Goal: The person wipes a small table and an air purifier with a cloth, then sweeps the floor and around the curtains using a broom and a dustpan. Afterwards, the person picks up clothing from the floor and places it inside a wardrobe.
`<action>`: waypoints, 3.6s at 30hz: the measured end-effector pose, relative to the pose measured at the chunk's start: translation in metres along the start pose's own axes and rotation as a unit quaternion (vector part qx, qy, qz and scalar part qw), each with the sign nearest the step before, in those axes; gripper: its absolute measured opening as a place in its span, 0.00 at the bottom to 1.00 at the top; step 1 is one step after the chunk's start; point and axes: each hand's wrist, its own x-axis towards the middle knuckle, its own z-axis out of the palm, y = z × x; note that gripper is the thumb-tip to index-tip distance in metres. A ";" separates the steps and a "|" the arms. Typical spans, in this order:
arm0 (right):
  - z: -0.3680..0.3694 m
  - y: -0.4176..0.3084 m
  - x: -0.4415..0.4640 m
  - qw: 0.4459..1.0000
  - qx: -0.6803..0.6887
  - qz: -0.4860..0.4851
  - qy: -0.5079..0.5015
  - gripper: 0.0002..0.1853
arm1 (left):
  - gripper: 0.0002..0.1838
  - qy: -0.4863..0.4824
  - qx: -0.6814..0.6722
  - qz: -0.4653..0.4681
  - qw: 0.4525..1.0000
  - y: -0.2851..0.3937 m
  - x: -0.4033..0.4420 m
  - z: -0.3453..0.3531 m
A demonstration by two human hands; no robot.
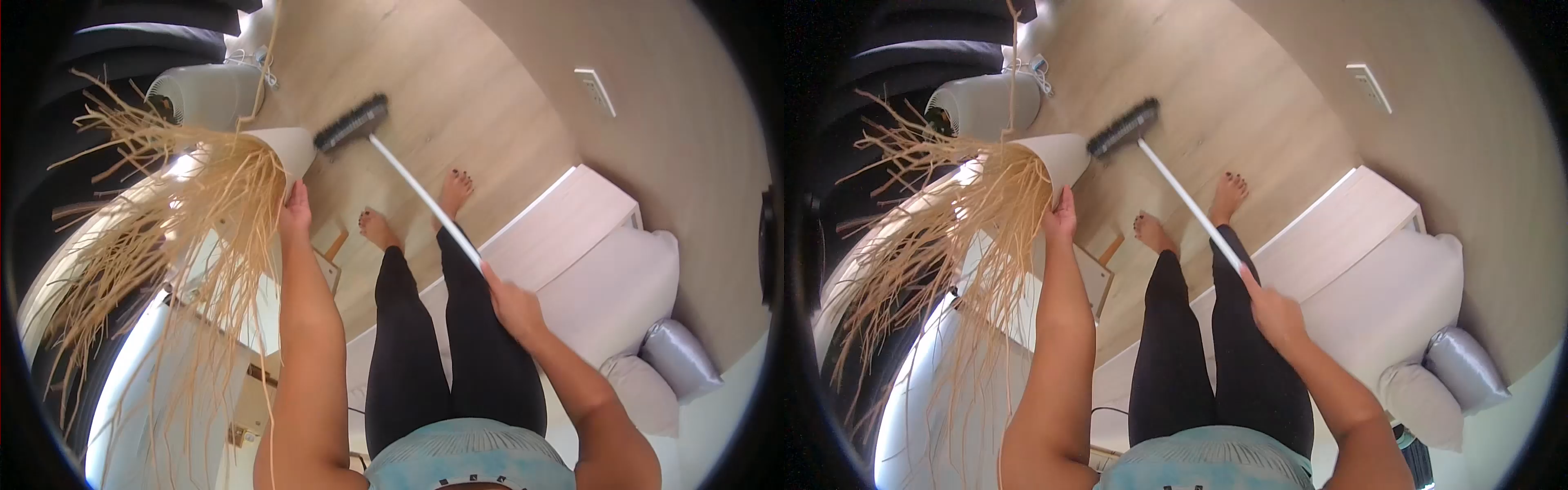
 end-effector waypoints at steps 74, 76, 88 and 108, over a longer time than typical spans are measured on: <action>-0.103 0.044 0.088 0.941 0.254 0.203 0.088 0.34 | 0.17 -0.142 0.212 -0.115 0.960 -0.090 0.103 0.426; -0.104 0.035 0.089 0.938 0.261 0.210 0.088 0.34 | 0.18 -0.184 0.263 -0.090 0.943 -0.091 0.117 0.434; -0.121 -0.029 0.095 0.922 0.286 0.133 0.223 0.32 | 0.24 -0.378 0.580 0.066 0.719 -0.117 0.126 0.355; -0.248 -0.057 -0.080 0.766 0.125 -0.234 0.585 0.39 | 0.09 -0.710 0.287 0.280 0.579 0.013 -0.550 0.405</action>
